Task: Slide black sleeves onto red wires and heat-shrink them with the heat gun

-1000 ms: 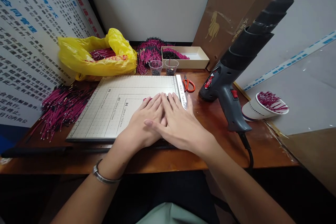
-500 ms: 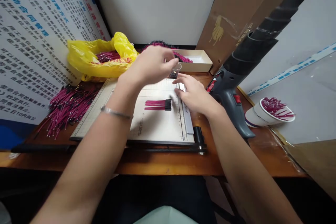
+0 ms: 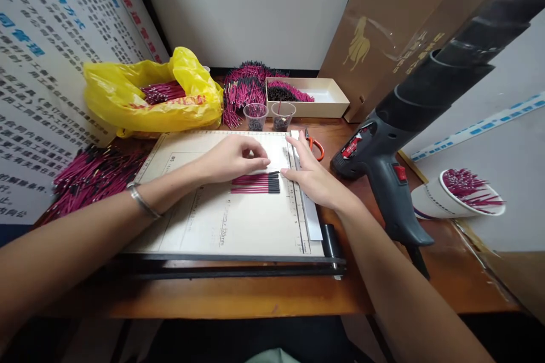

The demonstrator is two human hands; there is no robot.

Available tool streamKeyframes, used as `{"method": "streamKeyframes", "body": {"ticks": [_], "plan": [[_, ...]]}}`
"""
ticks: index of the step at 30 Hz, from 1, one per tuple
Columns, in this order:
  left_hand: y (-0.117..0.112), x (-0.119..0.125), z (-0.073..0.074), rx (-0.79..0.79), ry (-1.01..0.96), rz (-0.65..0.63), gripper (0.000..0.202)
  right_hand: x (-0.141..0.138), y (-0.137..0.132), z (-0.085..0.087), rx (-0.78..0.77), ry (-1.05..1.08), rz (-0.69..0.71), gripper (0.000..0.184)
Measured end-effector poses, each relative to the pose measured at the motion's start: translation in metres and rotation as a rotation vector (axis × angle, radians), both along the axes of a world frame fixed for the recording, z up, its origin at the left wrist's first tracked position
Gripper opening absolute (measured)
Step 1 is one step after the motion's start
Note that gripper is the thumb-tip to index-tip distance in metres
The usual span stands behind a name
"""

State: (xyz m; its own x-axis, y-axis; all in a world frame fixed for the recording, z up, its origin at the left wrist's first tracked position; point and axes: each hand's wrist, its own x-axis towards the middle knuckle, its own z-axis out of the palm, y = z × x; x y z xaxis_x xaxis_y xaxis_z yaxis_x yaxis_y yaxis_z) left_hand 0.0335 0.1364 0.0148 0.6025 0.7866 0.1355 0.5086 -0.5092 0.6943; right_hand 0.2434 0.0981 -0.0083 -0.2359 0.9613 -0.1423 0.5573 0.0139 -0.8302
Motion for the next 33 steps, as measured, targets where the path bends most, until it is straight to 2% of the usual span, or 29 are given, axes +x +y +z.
{"method": "streamKeyframes", "body": {"ticks": [3, 9, 18, 33], "plan": [[-0.006, -0.007, -0.007, -0.062, -0.026, 0.012, 0.030, -0.003, 0.000, 0.002, -0.016, 0.014, -0.007, 0.088], [-0.006, 0.003, -0.008, -0.144, -0.050, 0.036, 0.023, -0.005, -0.002, 0.007, -0.040, 0.026, -0.018, 0.085], [-0.007, 0.004, -0.012, -0.105, -0.011, 0.032, 0.024, -0.007, -0.004, 0.010, -0.064, 0.012, -0.033, 0.085], [-0.007, 0.005, -0.012, -0.026, 0.010, -0.009, 0.023, 0.001, -0.001, -0.002, 0.006, 0.031, 0.033, 0.078]]}}
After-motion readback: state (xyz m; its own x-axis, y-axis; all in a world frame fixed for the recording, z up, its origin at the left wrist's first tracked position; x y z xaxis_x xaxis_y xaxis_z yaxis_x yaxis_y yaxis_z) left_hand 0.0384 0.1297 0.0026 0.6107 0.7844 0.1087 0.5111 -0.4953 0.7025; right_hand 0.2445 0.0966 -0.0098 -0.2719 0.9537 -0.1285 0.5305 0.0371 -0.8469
